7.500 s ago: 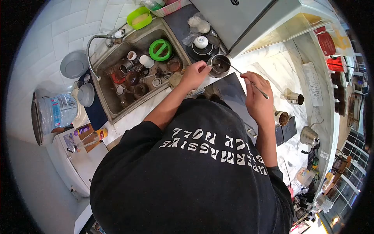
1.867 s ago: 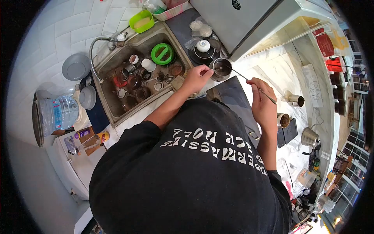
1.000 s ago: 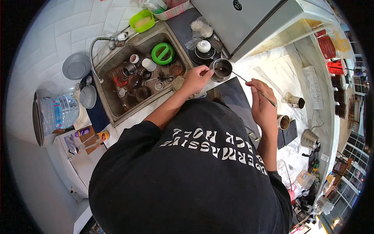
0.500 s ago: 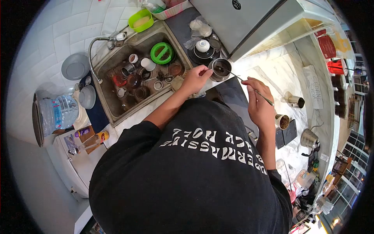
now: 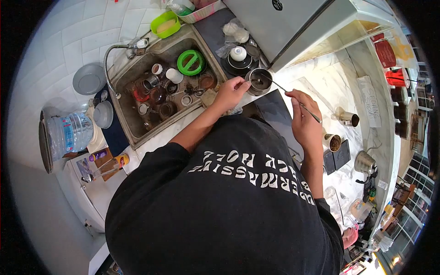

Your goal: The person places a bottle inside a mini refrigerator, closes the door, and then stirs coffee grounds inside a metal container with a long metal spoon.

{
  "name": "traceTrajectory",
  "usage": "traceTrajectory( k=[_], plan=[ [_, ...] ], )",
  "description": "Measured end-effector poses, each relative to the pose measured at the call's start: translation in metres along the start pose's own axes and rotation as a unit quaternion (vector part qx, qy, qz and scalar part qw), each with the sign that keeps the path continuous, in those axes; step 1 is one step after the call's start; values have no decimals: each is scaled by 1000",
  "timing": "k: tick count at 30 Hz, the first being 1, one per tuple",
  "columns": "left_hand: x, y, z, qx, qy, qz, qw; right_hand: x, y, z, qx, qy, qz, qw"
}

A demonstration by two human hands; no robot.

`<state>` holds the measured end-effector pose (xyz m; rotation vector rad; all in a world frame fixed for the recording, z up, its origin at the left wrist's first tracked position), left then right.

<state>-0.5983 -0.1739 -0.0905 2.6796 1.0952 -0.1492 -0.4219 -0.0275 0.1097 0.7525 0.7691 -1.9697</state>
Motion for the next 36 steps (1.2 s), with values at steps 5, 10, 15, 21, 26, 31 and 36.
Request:
traceTrajectory(
  k=[5, 10, 15, 21, 26, 31, 36],
  plan=[
    [0, 2, -6, 16, 7, 6, 1000, -10, 5, -3, -15, 25, -10, 1000],
    [2, -4, 1, 26, 29, -5, 999, -4, 5, 3, -24, 6, -1, 1000],
    [0, -1, -2, 26, 34, -17, 999, -8, 4, -6, -1, 16, -6, 1000],
    [4, -7, 11, 23, 74, -6, 997, -5, 2, 6, -46, -4, -4, 999],
    [7, -7, 12, 8, 91, 3, 996, -8, 2, -8, 3, 6, 0, 1000],
    [7, -8, 14, 6, 90, 8, 996, -8, 9, -1, -50, 17, -10, 999],
    [6, -7, 11, 17, 92, 12, 996, -1, 4, 0, -6, 5, 2, 1000]
  ],
)
Point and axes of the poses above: each hand's wrist, its own y-axis away from the middle knuckle, its own x-axis out of the palm, z = x × y, the point moved 6 cm from there along -y, towards the middle knuckle, and after that the axes turned 2 degrees about y, right-handed, at the moved point
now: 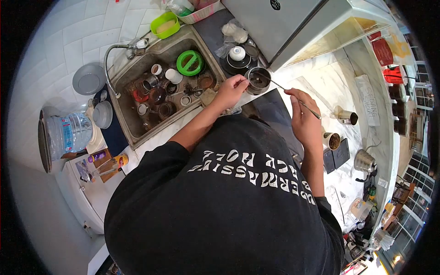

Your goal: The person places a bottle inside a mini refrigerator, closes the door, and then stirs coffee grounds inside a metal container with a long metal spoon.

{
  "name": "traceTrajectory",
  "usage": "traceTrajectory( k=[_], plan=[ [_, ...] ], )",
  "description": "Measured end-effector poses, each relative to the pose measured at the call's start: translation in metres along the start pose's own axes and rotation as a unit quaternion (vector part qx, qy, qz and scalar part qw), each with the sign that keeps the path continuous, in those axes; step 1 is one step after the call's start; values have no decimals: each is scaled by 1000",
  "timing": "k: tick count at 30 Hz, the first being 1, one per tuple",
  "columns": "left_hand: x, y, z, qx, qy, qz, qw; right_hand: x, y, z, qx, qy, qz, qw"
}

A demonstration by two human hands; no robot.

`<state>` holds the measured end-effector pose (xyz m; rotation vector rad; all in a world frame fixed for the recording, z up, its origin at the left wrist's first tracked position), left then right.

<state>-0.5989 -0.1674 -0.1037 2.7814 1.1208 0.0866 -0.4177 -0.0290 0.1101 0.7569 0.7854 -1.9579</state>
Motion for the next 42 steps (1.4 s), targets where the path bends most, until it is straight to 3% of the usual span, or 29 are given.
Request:
traceTrajectory(
  k=[6, 25, 42],
  plan=[
    [0, 1, -3, -6, -11, -1, 1000, -6, 7, -2, -24, 18, -20, 999],
    [0, -1, 2, -4, -1, 12, 1000, 7, 12, -6, 28, -3, -21, 999],
    [0, 0, -4, -3, -38, 5, 999, -7, 13, -5, -9, 23, -36, 999]
  ],
)
Point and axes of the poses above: each hand's wrist, its own y-axis away from the middle knuckle, its own x-axis out of the palm, z = x × y, the point moved 6 cm from there along -y, towards the middle knuckle, and after that the axes turned 2 degrees about y, right-handed, at the moved point
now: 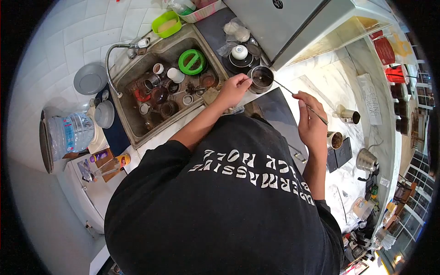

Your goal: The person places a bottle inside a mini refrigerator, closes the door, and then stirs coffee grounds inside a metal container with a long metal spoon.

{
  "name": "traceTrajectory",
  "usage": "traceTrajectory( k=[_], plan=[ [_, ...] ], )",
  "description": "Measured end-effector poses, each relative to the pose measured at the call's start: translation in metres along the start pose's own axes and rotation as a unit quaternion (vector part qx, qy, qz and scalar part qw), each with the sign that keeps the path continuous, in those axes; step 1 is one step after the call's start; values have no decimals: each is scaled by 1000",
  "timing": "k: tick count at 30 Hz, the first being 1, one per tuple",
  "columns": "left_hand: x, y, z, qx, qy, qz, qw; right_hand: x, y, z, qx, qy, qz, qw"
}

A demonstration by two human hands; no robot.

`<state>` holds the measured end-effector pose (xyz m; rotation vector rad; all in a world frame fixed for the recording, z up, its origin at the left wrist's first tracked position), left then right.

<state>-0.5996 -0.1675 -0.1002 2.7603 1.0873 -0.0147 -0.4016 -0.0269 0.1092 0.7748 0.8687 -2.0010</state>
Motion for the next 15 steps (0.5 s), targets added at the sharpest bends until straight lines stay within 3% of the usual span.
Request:
traceTrajectory(
  k=[3, 12, 15],
  plan=[
    [-1, 3, -9, -3, -18, -5, 1000, 1, -3, 7, 1, -17, 21, 1000],
    [1, -1, 7, 7, 13, -3, 1000, -11, 12, -1, 79, -54, -64, 993],
    [1, -2, 11, 1, 12, -4, 1000, 1, 17, -3, 79, -53, -48, 994]
  ],
)
Point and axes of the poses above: each hand's wrist, its own y-axis away from the middle knuckle, its own x-axis out of the palm, z = x × y, the point moved 6 cm from there along -y, towards the middle knuckle, and after that the axes turned 2 degrees about y, right-handed, at the moved point
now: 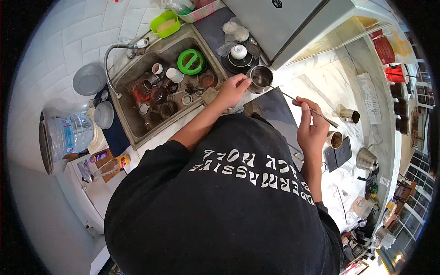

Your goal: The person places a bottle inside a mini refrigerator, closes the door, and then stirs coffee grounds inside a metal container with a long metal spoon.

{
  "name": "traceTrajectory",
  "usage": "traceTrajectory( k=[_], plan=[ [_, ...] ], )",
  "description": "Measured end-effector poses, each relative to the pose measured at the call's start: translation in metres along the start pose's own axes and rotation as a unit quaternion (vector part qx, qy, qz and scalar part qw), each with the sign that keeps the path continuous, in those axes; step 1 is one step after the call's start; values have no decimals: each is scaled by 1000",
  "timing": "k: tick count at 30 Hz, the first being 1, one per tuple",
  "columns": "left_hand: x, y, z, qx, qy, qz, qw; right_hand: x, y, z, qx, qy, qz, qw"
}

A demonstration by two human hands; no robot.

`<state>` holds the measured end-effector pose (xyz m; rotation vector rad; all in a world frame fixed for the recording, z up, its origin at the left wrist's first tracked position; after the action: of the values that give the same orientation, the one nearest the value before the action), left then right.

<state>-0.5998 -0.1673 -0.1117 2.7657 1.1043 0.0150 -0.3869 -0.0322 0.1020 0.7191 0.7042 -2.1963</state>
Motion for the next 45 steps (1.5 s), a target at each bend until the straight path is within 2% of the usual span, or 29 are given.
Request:
traceTrajectory(
  k=[3, 11, 23, 27, 33, 36, 39, 45],
  plan=[
    [0, 0, 0, 4, 5, 0, 1000, 4, -2, 4, 36, 6, -7, 999],
    [0, 3, -7, -6, -1, 8, 1000, 21, 8, -2, -4, 7, -50, 999],
    [-1, 2, -7, 5, -4, 10, 1000, 11, -3, 6, 27, -57, -84, 994],
    [-2, 3, -13, 3, -19, 14, 1000, 14, -8, 4, 24, -16, -49, 998],
    [-2, 2, -9, -23, -8, 21, 999, 27, 0, -5, 27, -21, -48, 998],
    [-2, 4, -10, -30, -7, 13, 999, 33, 8, -13, -26, -20, -54, 998],
    [-2, 2, -5, 3, 6, 3, 1000, 28, 10, -6, -99, -20, -68, 992],
    [-1, 1, -5, -1, 21, 1, 1000, 32, 8, -10, -107, -33, -63, 992]
  ],
)
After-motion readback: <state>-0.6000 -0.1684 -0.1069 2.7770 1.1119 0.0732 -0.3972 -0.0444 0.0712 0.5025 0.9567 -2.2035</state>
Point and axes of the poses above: each hand's wrist, its own y-axis away from the middle knuckle, its own x-axis out of the palm, z = x × y, the point moved 6 cm from there along -y, towards the middle knuckle, and after that the axes turned 2 degrees about y, right-handed, at the moved point
